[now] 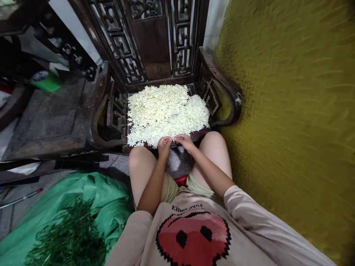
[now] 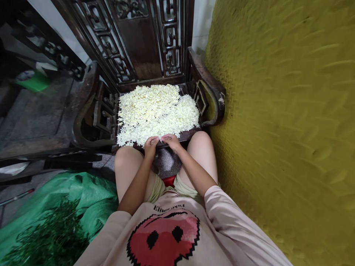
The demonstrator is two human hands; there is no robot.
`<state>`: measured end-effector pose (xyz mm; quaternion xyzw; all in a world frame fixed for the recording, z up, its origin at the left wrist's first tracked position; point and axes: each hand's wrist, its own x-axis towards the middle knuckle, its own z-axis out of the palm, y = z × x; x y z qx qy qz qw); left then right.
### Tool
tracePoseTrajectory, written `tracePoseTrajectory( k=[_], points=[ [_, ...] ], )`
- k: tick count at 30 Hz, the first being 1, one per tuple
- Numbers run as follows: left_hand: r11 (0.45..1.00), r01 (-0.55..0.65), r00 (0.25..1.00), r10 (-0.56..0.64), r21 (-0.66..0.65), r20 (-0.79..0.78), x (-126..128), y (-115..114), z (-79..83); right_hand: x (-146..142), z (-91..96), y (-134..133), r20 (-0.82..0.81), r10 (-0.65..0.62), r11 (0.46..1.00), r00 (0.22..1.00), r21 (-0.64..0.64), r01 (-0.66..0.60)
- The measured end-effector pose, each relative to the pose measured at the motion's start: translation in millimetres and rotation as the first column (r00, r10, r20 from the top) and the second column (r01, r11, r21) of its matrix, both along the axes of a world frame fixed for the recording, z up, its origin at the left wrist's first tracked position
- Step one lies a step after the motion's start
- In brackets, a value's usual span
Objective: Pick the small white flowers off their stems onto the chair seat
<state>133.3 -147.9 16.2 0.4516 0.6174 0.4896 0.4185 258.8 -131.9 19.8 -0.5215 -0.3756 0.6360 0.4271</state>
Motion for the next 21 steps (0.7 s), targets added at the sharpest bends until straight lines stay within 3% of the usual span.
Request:
tracePoseTrajectory(
  k=[4, 10, 21],
  points=[
    [1.0, 0.013, 0.998, -0.012, 0.008, -0.061, 0.4, 1.7, -2.9, 0.7, -2.2, 0.3, 0.013, -0.014, 0.999, 1.0, 0.034, 0.014],
    [0.978, 0.052, 0.973, -0.004, -0.204, 0.23, 1.0, 3.7, -3.5, 1.2, -4.6, 1.2, 0.029, -0.039, 0.998, 0.999, 0.052, 0.038],
    [0.961, 0.032, 0.958, 0.049, -0.273, 0.284, 2.9, 4.0, 3.4, 1.1, -4.5, 0.4, 0.033, -0.029, 0.998, 0.999, 0.055, 0.028]
  ],
)
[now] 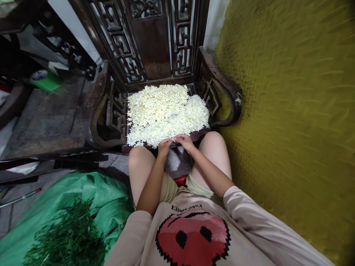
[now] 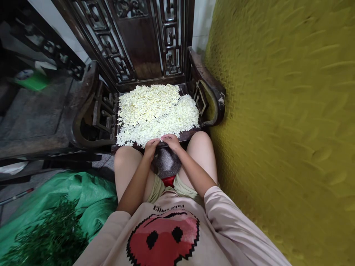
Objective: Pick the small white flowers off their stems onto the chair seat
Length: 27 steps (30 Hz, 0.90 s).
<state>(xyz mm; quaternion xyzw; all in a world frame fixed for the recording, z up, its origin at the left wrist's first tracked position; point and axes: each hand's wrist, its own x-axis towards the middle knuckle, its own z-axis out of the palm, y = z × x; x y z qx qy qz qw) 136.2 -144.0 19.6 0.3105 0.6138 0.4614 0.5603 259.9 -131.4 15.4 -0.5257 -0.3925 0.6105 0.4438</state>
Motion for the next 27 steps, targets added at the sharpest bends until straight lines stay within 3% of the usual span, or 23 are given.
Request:
tracePoseTrajectory(
  k=[16, 27],
  points=[
    [0.998, -0.034, 0.996, 0.039, -0.062, 0.085, -3.5, 1.4, -9.2, -2.2, 0.5, -0.1, -0.019, 0.008, 0.999, 1.0, 0.034, -0.008],
    [0.997, 0.024, 0.961, -0.005, -0.067, 0.275, -5.1, 1.3, -6.4, -1.1, 3.6, -1.5, -0.093, 0.054, 0.999, 0.994, 0.009, -0.054]
  ],
)
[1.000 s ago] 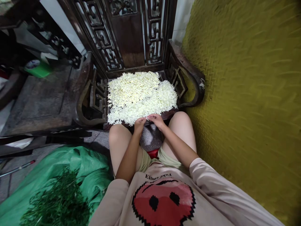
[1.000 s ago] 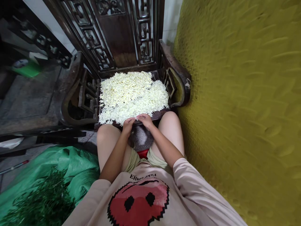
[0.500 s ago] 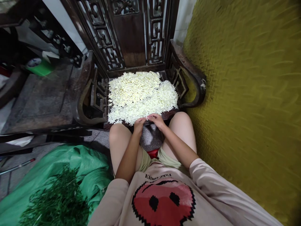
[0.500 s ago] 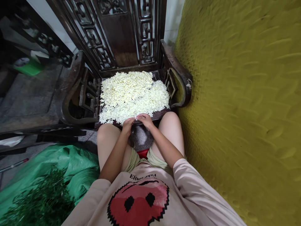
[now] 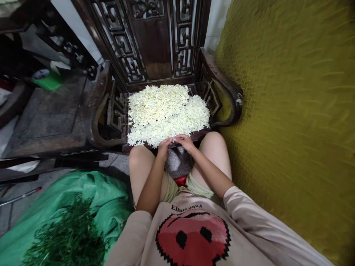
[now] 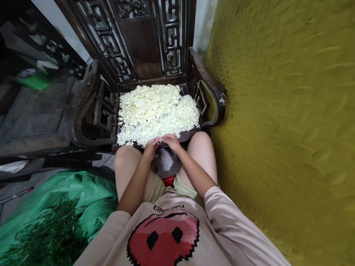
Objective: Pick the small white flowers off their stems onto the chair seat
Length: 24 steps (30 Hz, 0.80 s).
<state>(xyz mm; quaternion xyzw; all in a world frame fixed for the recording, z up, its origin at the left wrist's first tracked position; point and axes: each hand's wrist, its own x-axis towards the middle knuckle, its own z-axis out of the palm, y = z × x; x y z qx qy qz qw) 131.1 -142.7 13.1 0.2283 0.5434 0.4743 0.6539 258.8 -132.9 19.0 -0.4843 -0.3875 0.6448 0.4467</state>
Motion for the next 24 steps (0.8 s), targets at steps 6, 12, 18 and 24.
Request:
tracePoseTrajectory(
  k=[6, 12, 18, 24],
  points=[
    [1.0, 0.01, 0.999, -0.01, -0.009, -0.049, -0.8, 0.5, -0.4, 0.4, -0.4, 0.1, 0.014, -0.006, 1.0, 1.0, 0.015, 0.005],
    [0.999, 0.034, 0.995, -0.035, -0.014, -0.098, -0.8, 0.6, 0.4, 0.7, 1.4, -0.5, 0.039, -0.016, 1.0, 0.999, 0.015, 0.015],
    [0.999, 0.042, 0.995, -0.043, -0.02, -0.091, -1.0, 1.2, -2.3, 0.1, 4.0, -0.8, 0.048, -0.01, 1.0, 0.999, -0.007, 0.01],
    [0.999, 0.045, 0.99, -0.046, -0.007, -0.135, -1.0, 0.7, -0.1, 0.4, 3.3, -0.9, 0.043, -0.027, 1.0, 0.999, 0.0, 0.027]
  ],
)
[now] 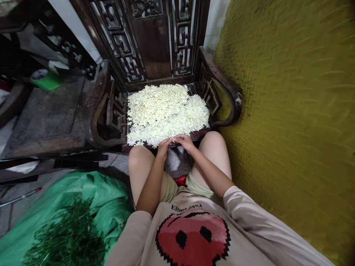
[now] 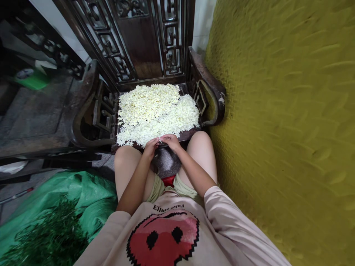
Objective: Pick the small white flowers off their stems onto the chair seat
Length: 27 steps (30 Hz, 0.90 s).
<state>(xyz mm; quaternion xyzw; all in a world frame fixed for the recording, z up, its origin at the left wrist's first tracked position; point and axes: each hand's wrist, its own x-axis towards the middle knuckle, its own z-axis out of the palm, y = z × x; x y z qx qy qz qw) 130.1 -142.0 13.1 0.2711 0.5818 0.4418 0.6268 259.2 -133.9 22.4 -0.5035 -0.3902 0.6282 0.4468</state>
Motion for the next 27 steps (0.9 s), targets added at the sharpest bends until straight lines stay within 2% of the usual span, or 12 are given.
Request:
tracePoseTrajectory(
  k=[6, 14, 20, 27],
  points=[
    [0.994, 0.059, 0.995, -0.051, 0.092, -0.083, 2.6, -2.3, 0.1, 0.9, -4.2, 0.6, 0.027, -0.021, 1.0, 0.999, -0.009, 0.022],
    [0.993, 0.066, 0.987, -0.051, 0.098, -0.152, 3.0, -2.9, -5.7, -2.3, -4.0, -0.7, 0.064, 0.044, 0.999, 0.997, -0.013, -0.044],
    [0.984, 0.023, 0.962, 0.026, 0.174, -0.27, 7.0, -5.1, 0.1, -3.0, -3.2, -2.0, 0.127, 0.088, 0.995, 0.988, 0.025, -0.091],
    [0.982, 0.01, 0.958, 0.043, 0.186, -0.282, 8.0, -5.3, -2.6, -1.3, -11.9, 1.1, 0.212, 0.007, 0.997, 0.977, 0.077, -0.024]
  ],
)
